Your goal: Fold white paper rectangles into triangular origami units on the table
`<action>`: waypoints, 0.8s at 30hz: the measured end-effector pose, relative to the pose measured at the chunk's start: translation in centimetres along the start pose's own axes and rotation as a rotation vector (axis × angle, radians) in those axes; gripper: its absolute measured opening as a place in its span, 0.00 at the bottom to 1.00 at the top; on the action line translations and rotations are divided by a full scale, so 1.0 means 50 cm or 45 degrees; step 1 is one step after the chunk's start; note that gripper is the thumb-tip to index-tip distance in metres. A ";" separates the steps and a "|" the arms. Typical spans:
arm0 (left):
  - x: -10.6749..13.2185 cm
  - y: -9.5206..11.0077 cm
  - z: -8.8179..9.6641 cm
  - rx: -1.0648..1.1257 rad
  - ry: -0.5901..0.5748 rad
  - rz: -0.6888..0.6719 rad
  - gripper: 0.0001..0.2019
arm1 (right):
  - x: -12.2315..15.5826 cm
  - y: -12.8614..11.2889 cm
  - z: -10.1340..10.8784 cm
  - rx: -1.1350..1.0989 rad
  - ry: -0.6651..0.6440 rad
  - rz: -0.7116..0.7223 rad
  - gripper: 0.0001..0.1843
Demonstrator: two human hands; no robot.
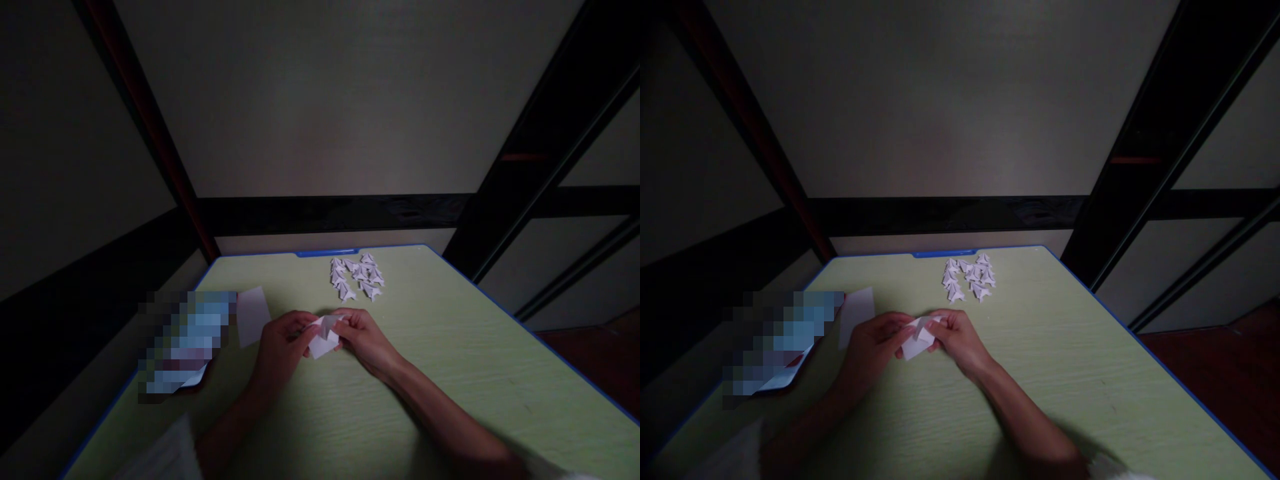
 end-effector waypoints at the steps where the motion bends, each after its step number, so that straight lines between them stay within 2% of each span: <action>1: 0.001 -0.003 0.003 0.009 0.028 0.025 0.05 | 0.000 0.000 -0.001 -0.004 -0.002 -0.007 0.09; 3: 0.001 -0.006 0.005 0.020 0.050 0.053 0.07 | 0.001 -0.001 -0.002 -0.001 -0.007 -0.017 0.09; 7: -0.003 -0.011 -0.003 -0.002 -0.014 0.100 0.05 | 0.002 -0.002 0.002 0.061 -0.001 -0.016 0.09; 15: -0.004 -0.016 -0.008 -0.023 -0.065 0.081 0.05 | 0.003 -0.007 0.000 0.129 -0.019 -0.021 0.11; 24: -0.004 -0.026 -0.017 0.035 -0.110 0.137 0.02 | 0.005 -0.007 -0.006 0.236 -0.055 -0.056 0.12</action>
Point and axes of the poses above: each hand's wrist, its own x-axis away from the middle knuckle, its own z-axis out of the back of the hand, y = z × x, the point moved 7 cm from there along -x, towards the middle knuckle, and after that the axes turned 9 degrees about -y, right-handed, at the moved point
